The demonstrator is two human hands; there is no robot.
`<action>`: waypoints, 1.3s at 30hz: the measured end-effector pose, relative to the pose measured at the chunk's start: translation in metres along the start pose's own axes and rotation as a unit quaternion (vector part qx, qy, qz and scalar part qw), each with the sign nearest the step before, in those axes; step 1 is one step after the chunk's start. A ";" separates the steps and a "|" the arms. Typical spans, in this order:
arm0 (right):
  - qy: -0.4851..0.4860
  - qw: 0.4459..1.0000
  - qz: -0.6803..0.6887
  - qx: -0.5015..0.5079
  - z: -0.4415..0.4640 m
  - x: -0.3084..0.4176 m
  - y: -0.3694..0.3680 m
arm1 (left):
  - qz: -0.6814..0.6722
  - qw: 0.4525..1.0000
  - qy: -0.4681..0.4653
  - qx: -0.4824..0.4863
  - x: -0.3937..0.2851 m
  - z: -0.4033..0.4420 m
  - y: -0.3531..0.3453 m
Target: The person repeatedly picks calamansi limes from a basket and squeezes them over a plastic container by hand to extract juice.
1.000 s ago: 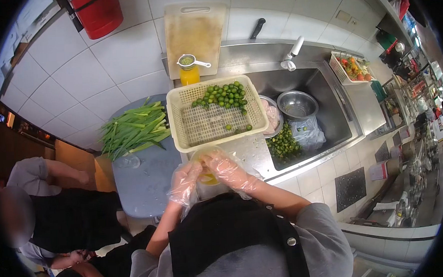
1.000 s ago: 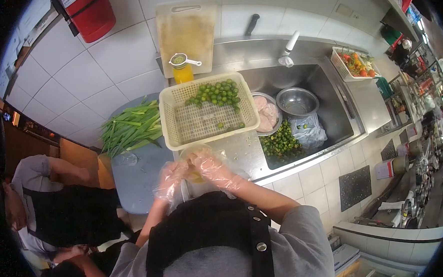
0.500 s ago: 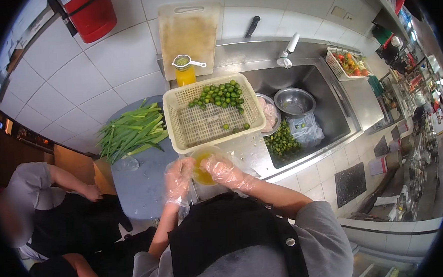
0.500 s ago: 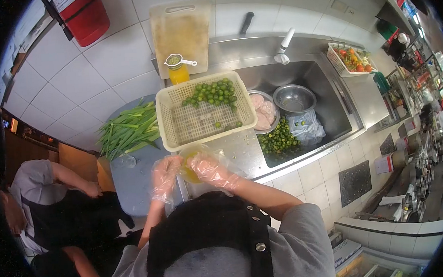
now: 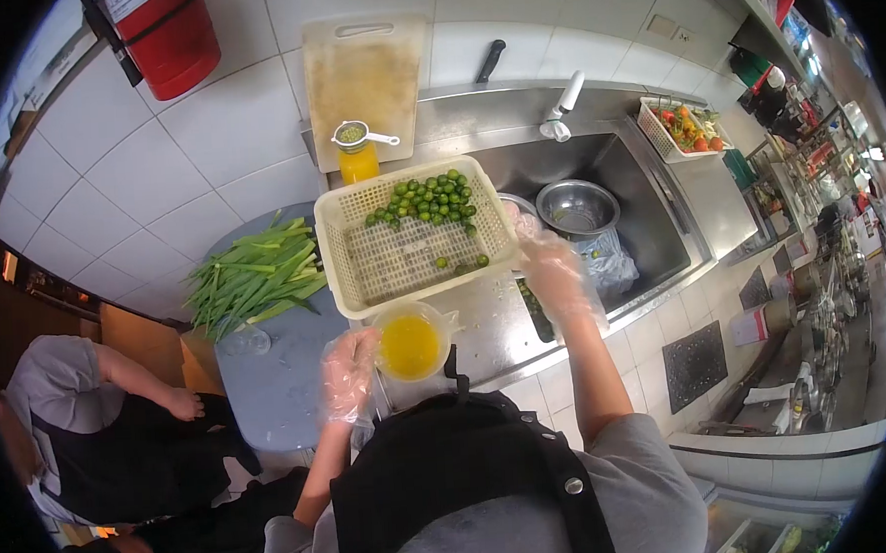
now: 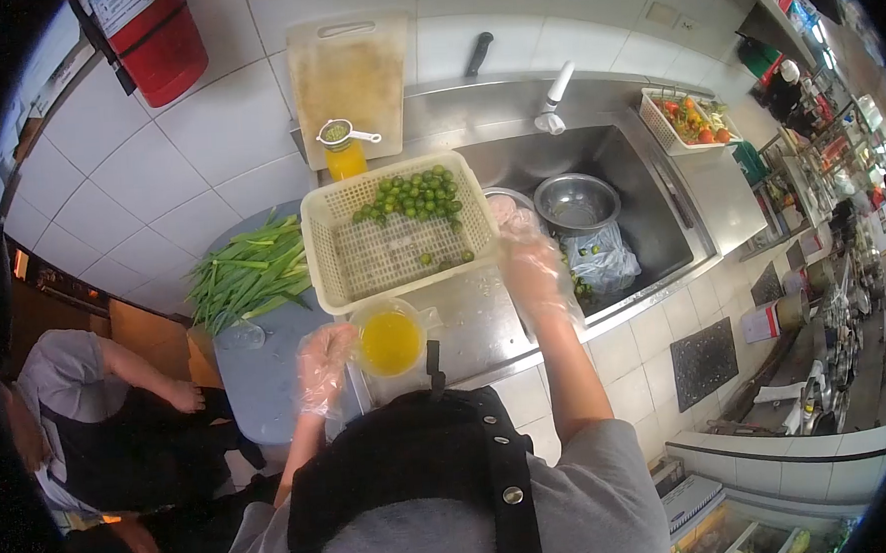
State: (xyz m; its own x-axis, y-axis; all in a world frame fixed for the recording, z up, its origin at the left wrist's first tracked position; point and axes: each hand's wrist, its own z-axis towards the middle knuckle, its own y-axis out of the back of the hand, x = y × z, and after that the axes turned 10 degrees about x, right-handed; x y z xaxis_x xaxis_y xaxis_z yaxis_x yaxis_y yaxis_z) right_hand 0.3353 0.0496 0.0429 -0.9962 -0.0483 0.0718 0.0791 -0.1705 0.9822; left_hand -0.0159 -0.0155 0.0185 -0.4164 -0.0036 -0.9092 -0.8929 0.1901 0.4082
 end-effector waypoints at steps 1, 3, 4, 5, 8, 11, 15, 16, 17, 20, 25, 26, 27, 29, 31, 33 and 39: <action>0.029 0.996 0.079 -0.035 0.012 0.003 -0.008 | 0.001 1.000 0.000 0.002 -0.005 0.000 0.001; 0.131 0.985 0.065 0.087 0.055 0.005 -0.057 | 0.014 1.000 -0.001 0.013 -0.018 0.000 0.001; 0.144 0.980 0.091 0.099 0.076 0.010 -0.106 | 0.015 1.000 -0.003 0.015 -0.022 -0.001 -0.001; 0.159 0.974 0.118 0.111 0.092 0.023 -0.140 | 0.026 0.999 -0.020 0.013 -0.025 -0.001 -0.002; 0.068 0.948 0.082 0.300 0.110 0.076 -0.104 | 0.039 0.998 -0.041 0.010 -0.034 -0.002 -0.004; 0.279 0.887 -0.153 0.334 0.121 0.085 -0.140 | 0.018 0.999 -0.024 0.017 -0.032 -0.004 -0.004; 0.297 0.900 0.069 0.312 0.099 0.101 -0.084 | -0.117 0.991 0.065 0.014 -0.039 -0.002 -0.007; 0.158 0.848 0.413 0.291 0.085 0.107 -0.053 | -0.119 0.991 0.065 0.013 -0.030 0.001 -0.011; 0.193 0.838 0.446 0.249 0.068 0.113 -0.044 | -0.201 0.979 0.042 -0.001 -0.012 0.004 -0.019; 0.142 0.726 0.601 0.303 0.020 0.140 0.003 | -0.228 0.974 0.003 0.000 -0.017 0.013 -0.021; 0.055 0.637 0.710 0.296 -0.018 0.142 -0.027 | -0.141 0.990 -0.029 0.016 0.003 0.015 -0.030; 0.048 0.616 0.730 0.291 -0.022 0.140 -0.032 | -0.056 0.996 -0.064 0.018 0.005 0.014 -0.028; 0.042 0.595 0.750 0.285 -0.026 0.139 -0.036 | 0.029 0.994 -0.102 0.018 0.005 0.014 -0.028; 0.039 0.629 0.725 0.280 -0.030 0.136 -0.043 | 0.053 0.990 -0.133 0.015 -0.012 0.010 -0.027; 0.041 0.660 0.696 0.279 -0.032 0.133 -0.042 | 0.077 0.984 -0.163 0.005 -0.016 0.010 -0.028; 0.005 0.626 0.709 0.324 -0.035 0.131 -0.034 | 0.102 0.977 -0.187 0.010 -0.012 0.010 -0.028; 0.046 0.690 0.663 0.286 -0.038 0.135 -0.032 | 0.064 0.988 -0.139 -0.007 0.000 0.010 -0.033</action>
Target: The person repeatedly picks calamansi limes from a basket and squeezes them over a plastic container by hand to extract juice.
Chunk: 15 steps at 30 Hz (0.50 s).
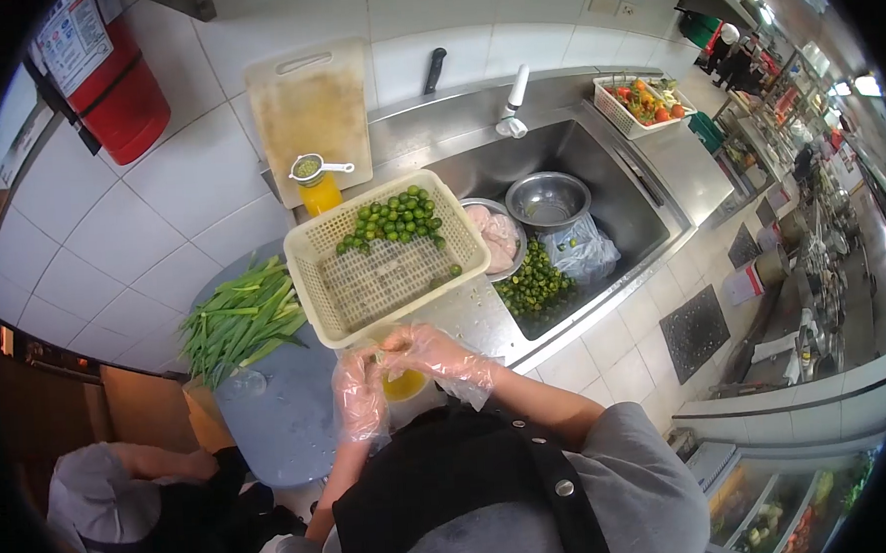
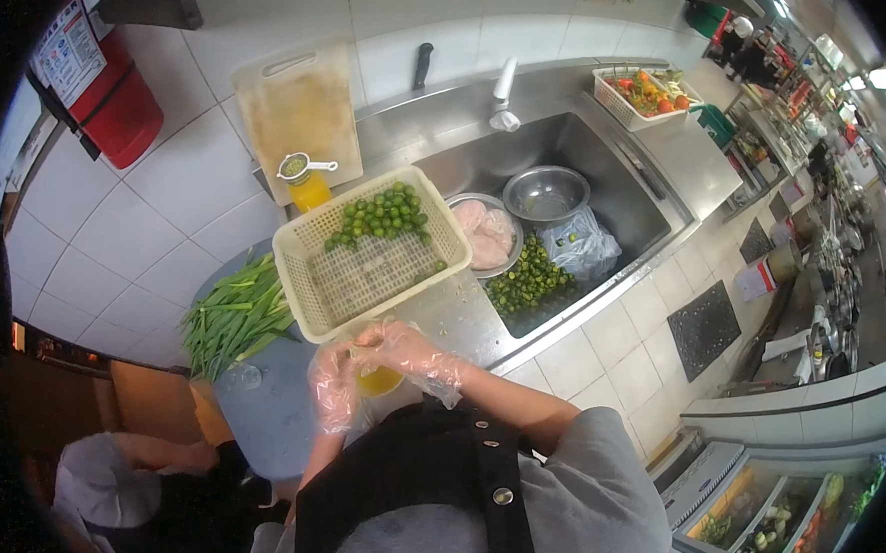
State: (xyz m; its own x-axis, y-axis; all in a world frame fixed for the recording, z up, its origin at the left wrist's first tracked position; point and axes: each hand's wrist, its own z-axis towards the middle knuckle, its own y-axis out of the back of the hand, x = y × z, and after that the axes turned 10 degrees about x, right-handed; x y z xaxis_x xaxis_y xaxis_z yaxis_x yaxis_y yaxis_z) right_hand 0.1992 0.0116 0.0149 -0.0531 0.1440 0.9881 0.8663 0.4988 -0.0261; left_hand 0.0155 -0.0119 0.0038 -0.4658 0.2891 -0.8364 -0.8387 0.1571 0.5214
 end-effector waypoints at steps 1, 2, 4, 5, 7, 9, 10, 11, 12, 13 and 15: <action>0.000 1.000 -0.001 0.006 0.001 0.000 0.000 | 0.001 1.000 0.003 -0.005 0.006 0.001 -0.002; 0.005 1.000 -0.014 0.005 0.001 0.000 0.000 | 0.030 0.999 -0.012 -0.001 0.012 0.002 -0.003; 0.008 0.999 -0.027 0.020 0.002 -0.003 -0.004 | 0.062 0.998 -0.016 -0.007 0.015 0.001 0.002; -0.002 0.999 0.034 0.019 0.004 -0.006 -0.005 | 0.048 0.998 -0.027 -0.001 0.008 0.004 0.006; -0.017 0.995 0.095 0.030 0.003 -0.005 -0.005 | 0.027 0.999 -0.020 0.005 0.004 0.006 0.007; -0.052 0.998 -0.005 0.025 0.003 0.004 -0.003 | 0.031 0.999 -0.021 0.016 0.003 0.008 0.011; -0.052 0.998 -0.006 0.033 0.003 0.005 -0.003 | 0.033 0.998 -0.030 0.036 0.001 0.008 0.012; -0.064 0.996 -0.048 0.030 0.002 0.004 -0.003 | 0.043 0.999 -0.006 0.033 0.001 0.003 0.008; -0.077 0.993 -0.089 0.025 0.001 0.003 -0.004 | 0.045 0.999 -0.002 0.029 0.004 0.002 0.006; -0.077 0.993 -0.089 0.030 0.001 -0.003 -0.005 | 0.054 0.997 -0.019 0.049 0.005 0.003 0.006; 0.030 0.951 -0.308 -0.010 0.002 -0.020 -0.005 | 0.063 0.995 -0.034 0.068 0.008 0.004 0.005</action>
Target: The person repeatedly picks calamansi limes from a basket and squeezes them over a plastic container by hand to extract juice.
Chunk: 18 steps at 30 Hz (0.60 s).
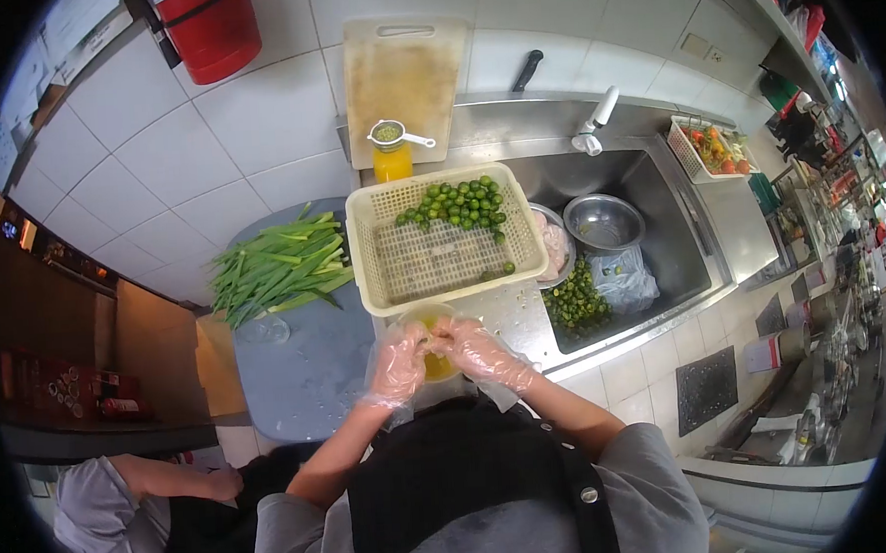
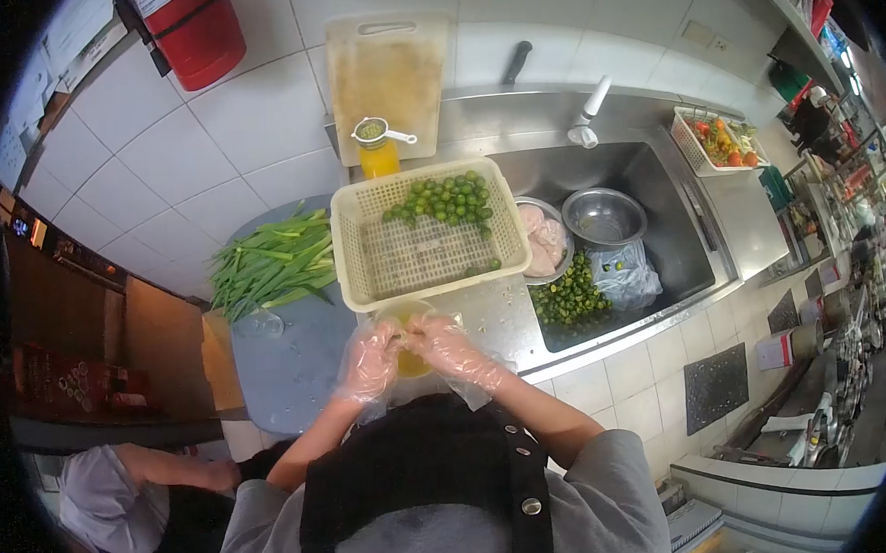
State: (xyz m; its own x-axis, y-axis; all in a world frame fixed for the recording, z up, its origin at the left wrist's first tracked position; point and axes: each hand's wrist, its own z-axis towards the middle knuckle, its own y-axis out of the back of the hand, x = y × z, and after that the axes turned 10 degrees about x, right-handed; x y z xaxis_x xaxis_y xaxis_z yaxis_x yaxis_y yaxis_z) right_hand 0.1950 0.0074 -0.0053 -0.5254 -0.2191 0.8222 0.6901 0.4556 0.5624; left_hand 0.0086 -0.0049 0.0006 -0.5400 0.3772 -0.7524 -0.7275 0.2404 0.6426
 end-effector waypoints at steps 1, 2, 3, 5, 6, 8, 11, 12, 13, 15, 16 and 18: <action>0.000 1.000 0.000 0.002 -0.001 0.004 0.000 | 0.005 1.000 -0.014 0.006 0.000 0.001 0.000; -0.012 1.000 -0.004 -0.006 0.000 0.010 -0.001 | 0.010 0.999 -0.030 0.013 0.001 0.002 -0.001; -0.024 1.000 -0.008 -0.014 0.000 0.013 -0.001 | 0.009 0.999 -0.029 0.013 0.001 0.002 -0.001; 0.015 0.999 -0.040 -0.033 0.000 -0.006 -0.016 | -0.023 1.000 -0.008 0.020 0.002 0.000 -0.002; 0.055 0.994 -0.072 -0.053 0.000 -0.017 -0.023 | -0.022 1.000 -0.006 0.020 0.006 -0.001 -0.004; 0.016 0.996 -0.085 -0.019 0.002 -0.013 -0.020 | 0.031 0.997 -0.066 -0.007 0.010 -0.001 -0.004; 0.018 0.997 -0.075 0.004 0.005 -0.015 -0.010 | -0.022 0.995 -0.090 0.023 0.006 0.002 0.003; 0.060 0.997 -0.052 -0.007 0.007 -0.017 -0.006 | -0.023 0.995 -0.090 0.025 0.005 0.000 0.003; 0.059 0.997 -0.052 -0.007 0.007 -0.011 0.002 | -0.165 0.986 0.003 0.025 0.003 -0.001 0.002; -0.010 0.999 -0.030 0.022 0.004 0.011 0.018 | -0.304 0.948 0.098 0.023 -0.002 -0.003 0.005; -0.010 0.999 -0.030 0.024 0.002 0.016 0.017 | -0.265 0.959 0.094 0.011 -0.005 -0.003 0.009; 0.069 0.996 -0.032 -0.044 0.001 0.023 0.013 | -0.226 0.970 0.090 -0.002 -0.004 -0.002 0.012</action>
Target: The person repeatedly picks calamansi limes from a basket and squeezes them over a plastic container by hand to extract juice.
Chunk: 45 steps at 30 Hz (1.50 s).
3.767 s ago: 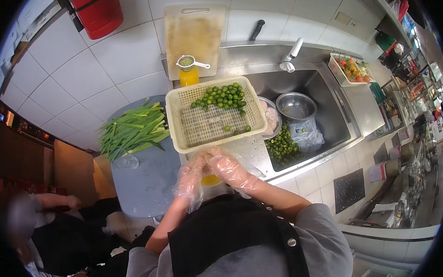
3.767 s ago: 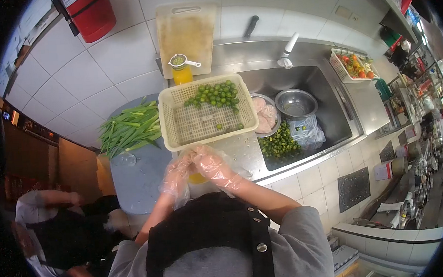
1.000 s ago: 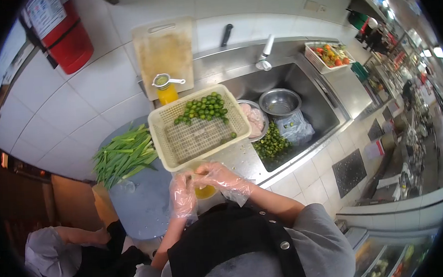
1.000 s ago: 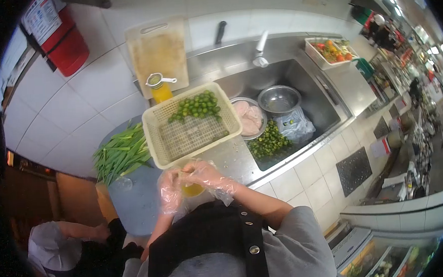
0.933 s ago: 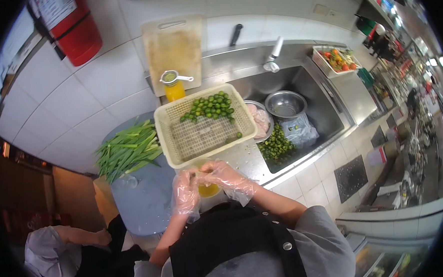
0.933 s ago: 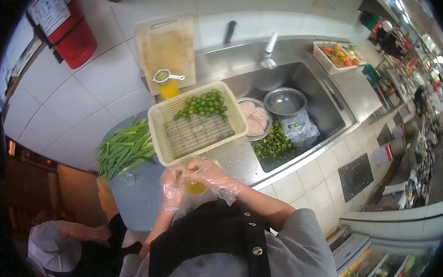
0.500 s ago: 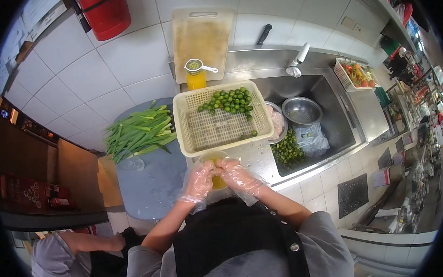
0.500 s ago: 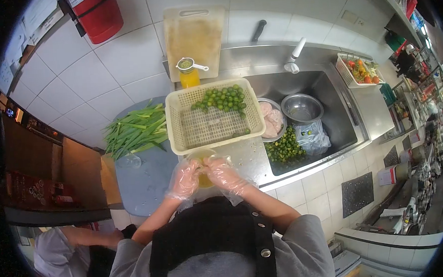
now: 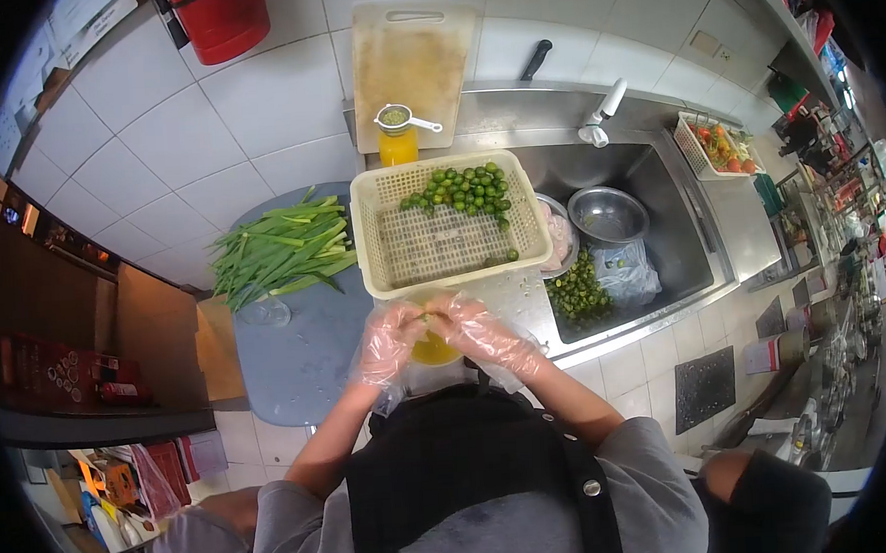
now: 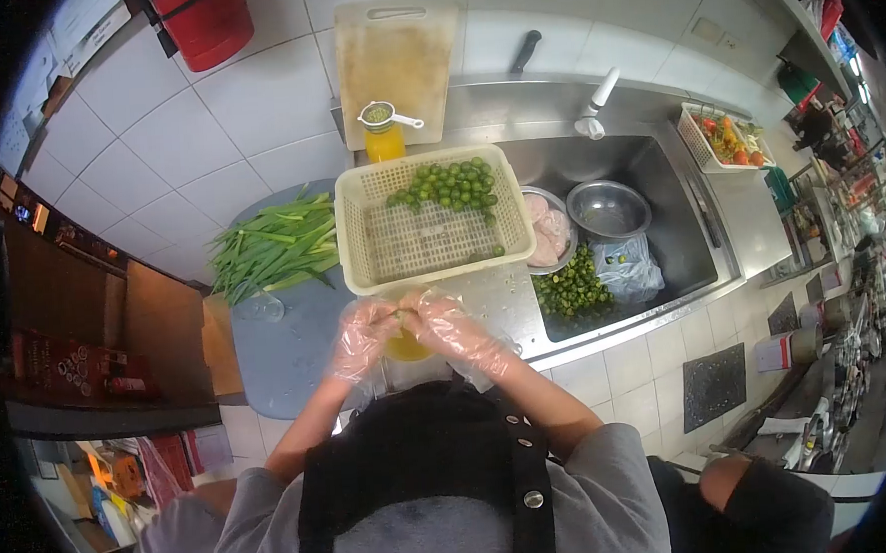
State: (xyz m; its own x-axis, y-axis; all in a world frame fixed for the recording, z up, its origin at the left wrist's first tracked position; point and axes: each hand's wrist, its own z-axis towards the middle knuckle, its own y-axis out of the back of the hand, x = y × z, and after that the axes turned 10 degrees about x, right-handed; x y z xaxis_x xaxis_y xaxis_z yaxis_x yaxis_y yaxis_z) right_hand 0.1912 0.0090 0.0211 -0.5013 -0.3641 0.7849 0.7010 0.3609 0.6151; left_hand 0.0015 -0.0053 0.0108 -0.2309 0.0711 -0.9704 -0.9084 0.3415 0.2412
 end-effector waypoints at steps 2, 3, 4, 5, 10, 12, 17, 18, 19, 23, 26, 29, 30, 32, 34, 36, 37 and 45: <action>0.007 0.999 -0.044 0.005 0.000 0.006 -0.002 | 0.143 0.987 -0.070 -0.006 0.002 0.004 0.003; 0.013 0.996 -0.087 0.009 -0.001 0.007 -0.002 | 0.143 0.987 -0.072 -0.006 0.002 0.004 0.004; 0.014 0.996 -0.088 0.008 -0.002 0.009 -0.003 | 0.207 0.974 -0.091 0.003 -0.006 0.004 0.005; 0.022 0.988 -0.154 0.008 -0.004 0.010 -0.004 | 0.270 0.957 -0.108 0.013 -0.011 0.003 0.004; 0.034 0.998 -0.046 -0.010 -0.013 -0.004 -0.018 | 0.284 0.940 -0.191 -0.012 0.005 0.009 -0.010; 0.021 0.993 -0.113 0.021 -0.015 -0.003 -0.016 | 0.273 0.946 -0.173 -0.004 0.009 0.008 -0.013; 0.073 0.995 -0.064 -0.026 -0.011 -0.009 -0.022 | 0.242 0.958 -0.156 -0.004 0.000 0.007 -0.015; 0.111 0.989 -0.096 -0.029 -0.010 -0.011 -0.021 | 0.242 0.958 -0.155 -0.004 0.001 0.006 -0.015; 0.112 0.989 -0.095 -0.029 -0.009 -0.013 -0.023 | 0.232 0.963 -0.141 -0.008 -0.004 0.005 -0.016; 0.071 0.994 -0.082 -0.006 -0.008 -0.008 -0.022 | 0.307 0.945 -0.115 0.005 0.005 0.004 -0.014; 0.038 0.990 -0.136 0.006 -0.009 -0.011 -0.009 | 0.280 0.948 -0.153 0.012 0.004 0.006 -0.010; -0.036 0.974 -0.224 -0.010 -0.024 -0.028 0.028 | 0.179 0.979 -0.095 -0.016 -0.024 0.004 -0.012; -0.035 0.974 -0.224 -0.008 -0.034 -0.041 0.049 | 0.178 0.979 -0.093 -0.017 -0.027 0.003 -0.010; -0.124 0.874 -0.465 -0.067 -0.057 -0.072 0.099 | 0.213 0.974 -0.074 -0.026 -0.029 0.001 -0.005; -0.167 0.797 -0.573 -0.095 -0.051 -0.079 0.120 | 0.221 0.970 -0.094 -0.030 -0.020 -0.001 -0.005; -0.195 0.841 -0.471 -0.179 -0.035 -0.078 0.139 | 0.230 0.966 -0.117 -0.033 -0.012 -0.002 -0.010; -0.184 0.874 -0.433 -0.122 -0.018 -0.098 0.138 | 0.217 0.968 -0.123 -0.028 -0.009 -0.003 -0.015; -0.358 0.840 -0.356 0.199 0.087 -0.130 0.093 | 0.263 0.949 -0.174 0.008 -0.020 -0.010 -0.014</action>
State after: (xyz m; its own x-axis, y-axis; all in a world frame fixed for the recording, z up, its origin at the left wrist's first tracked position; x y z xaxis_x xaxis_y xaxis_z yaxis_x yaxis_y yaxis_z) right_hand 0.2772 0.1647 -0.0175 -0.9981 -0.0507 -0.0359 -0.0587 0.5807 0.8120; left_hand 0.0155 -0.0206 0.0271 -0.5201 0.5397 -0.6620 -0.6928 0.1868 0.6965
